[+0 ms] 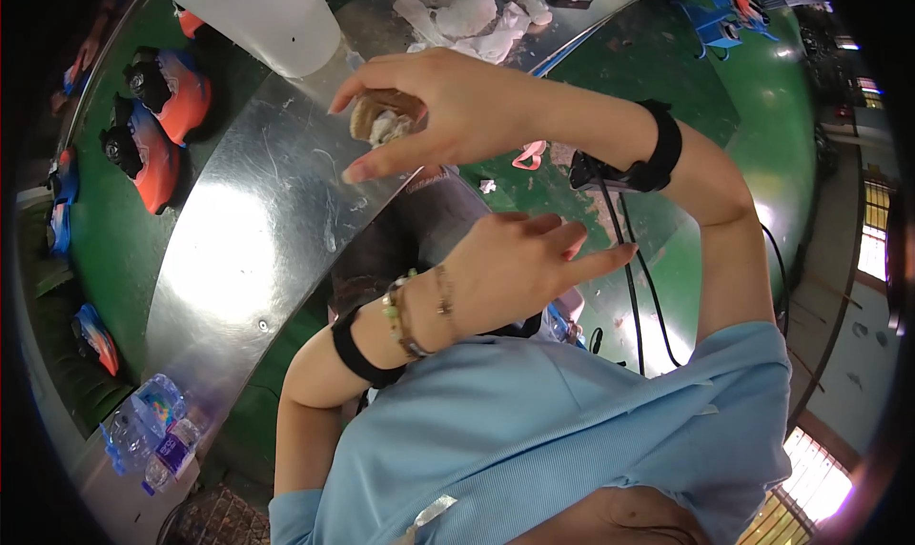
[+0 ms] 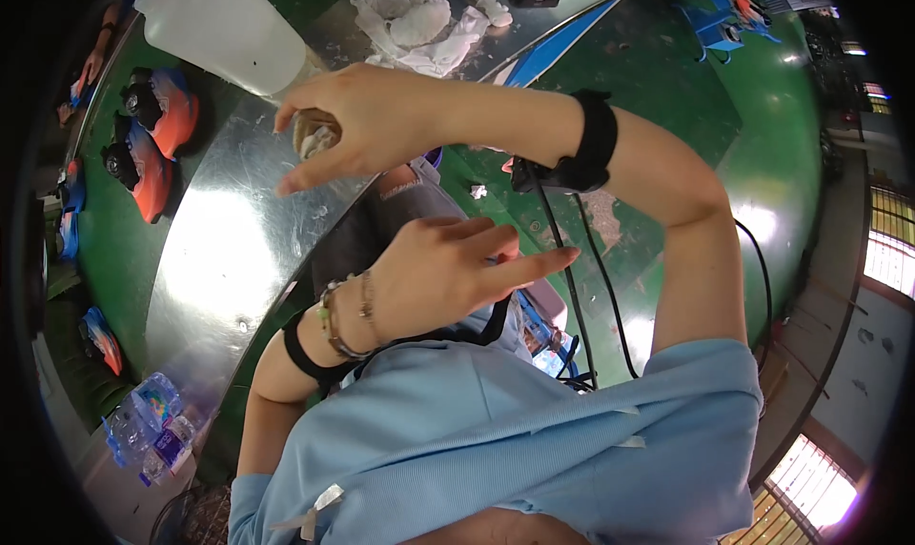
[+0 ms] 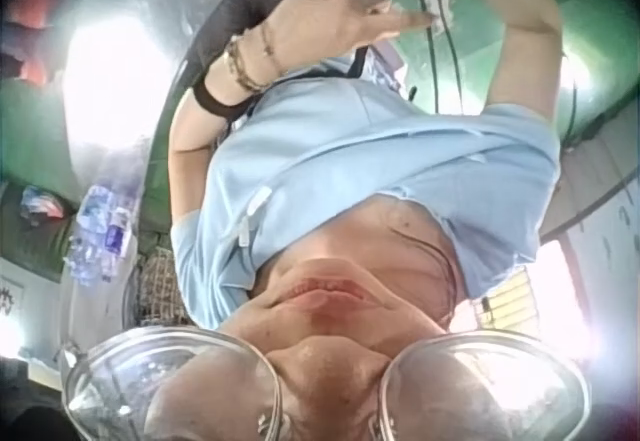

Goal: Apply adhesive to the edges of shoe soles using a syringe and wiping with a cloth.

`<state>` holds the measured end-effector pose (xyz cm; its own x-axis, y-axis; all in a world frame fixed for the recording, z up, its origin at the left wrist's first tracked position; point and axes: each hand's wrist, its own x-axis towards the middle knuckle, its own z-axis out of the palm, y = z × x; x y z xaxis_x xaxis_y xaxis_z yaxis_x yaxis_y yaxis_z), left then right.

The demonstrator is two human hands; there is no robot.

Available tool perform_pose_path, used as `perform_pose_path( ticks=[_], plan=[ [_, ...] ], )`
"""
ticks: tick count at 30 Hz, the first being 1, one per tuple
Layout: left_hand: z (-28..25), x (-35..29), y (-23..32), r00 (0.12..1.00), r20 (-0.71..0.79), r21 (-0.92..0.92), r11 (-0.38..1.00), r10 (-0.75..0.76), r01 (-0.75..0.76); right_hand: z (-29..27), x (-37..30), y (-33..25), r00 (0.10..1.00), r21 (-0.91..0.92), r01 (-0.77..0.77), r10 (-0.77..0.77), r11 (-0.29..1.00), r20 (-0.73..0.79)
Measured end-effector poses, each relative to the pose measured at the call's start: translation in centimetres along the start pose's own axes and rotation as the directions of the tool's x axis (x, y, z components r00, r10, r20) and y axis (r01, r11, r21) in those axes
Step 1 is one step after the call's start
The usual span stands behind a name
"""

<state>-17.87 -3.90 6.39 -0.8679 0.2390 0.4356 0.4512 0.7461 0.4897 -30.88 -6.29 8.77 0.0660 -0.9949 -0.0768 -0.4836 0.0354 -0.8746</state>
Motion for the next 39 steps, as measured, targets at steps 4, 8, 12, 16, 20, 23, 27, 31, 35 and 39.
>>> perform_pose_path(
  ticks=[4, 8, 12, 16, 20, 23, 27, 31, 35, 39],
  plan=[
    [0.9, -0.2, 0.2, 0.998, 0.023, 0.066, 0.997, -0.051, 0.050, 1.7, -0.8, -0.4, 0.994, -0.072, 0.078, -0.084, 0.994, -0.076],
    [0.5, -1.9, -1.1, 0.991, -0.014, 0.082, 0.987, -0.136, 0.136, 2.8, -2.8, -0.9, 0.996, 0.032, 0.019, -0.016, 0.999, -0.086],
    [2.1, -3.3, -1.7, 0.982, 0.049, -0.077, 0.979, -0.184, 0.187, 3.7, -4.8, -1.4, 0.965, 0.388, -0.153, 0.222, 0.909, -0.139],
    [3.1, -4.6, -0.5, 0.953, 0.281, -0.202, 0.964, -0.112, 0.173, 3.0, -5.1, -1.7, 0.954, 0.457, -0.075, 0.197, 0.887, -0.227],
    [2.1, -7.8, -1.2, 0.954, 0.193, -0.239, 0.932, -0.230, 0.273, 0.7, -3.7, -0.2, 0.884, 0.461, 0.122, 0.115, 0.879, -0.453],
    [-1.8, -11.0, -1.3, 0.884, 0.204, -0.261, 0.847, -0.422, 0.464, -1.6, -3.9, -1.0, 0.881, 0.361, 0.080, 0.104, 0.929, -0.462],
    [-7.9, -16.0, 0.3, 0.645, 0.166, -0.391, 0.551, -0.746, 0.737, -1.8, -2.2, 1.3, 0.773, 0.257, 0.389, -0.161, 0.885, -0.614],
    [-12.9, -22.0, 0.4, 0.300, -0.032, -0.540, 0.269, -0.953, 0.798, -0.8, -2.2, 4.0, 0.627, 0.197, 0.415, -0.122, 0.888, -0.770],
    [-18.0, -27.7, -3.9, 0.002, -0.293, -0.676, 0.208, -0.956, 0.707, 0.5, -3.0, 6.1, 0.579, 0.209, 0.337, -0.026, 0.918, -0.815],
    [-22.7, -34.5, -11.5, -0.092, -0.160, -0.837, 0.085, -0.983, 0.541, 1.3, -3.9, 7.2, 0.555, 0.250, 0.348, 0.016, 0.904, -0.832]
  ],
)
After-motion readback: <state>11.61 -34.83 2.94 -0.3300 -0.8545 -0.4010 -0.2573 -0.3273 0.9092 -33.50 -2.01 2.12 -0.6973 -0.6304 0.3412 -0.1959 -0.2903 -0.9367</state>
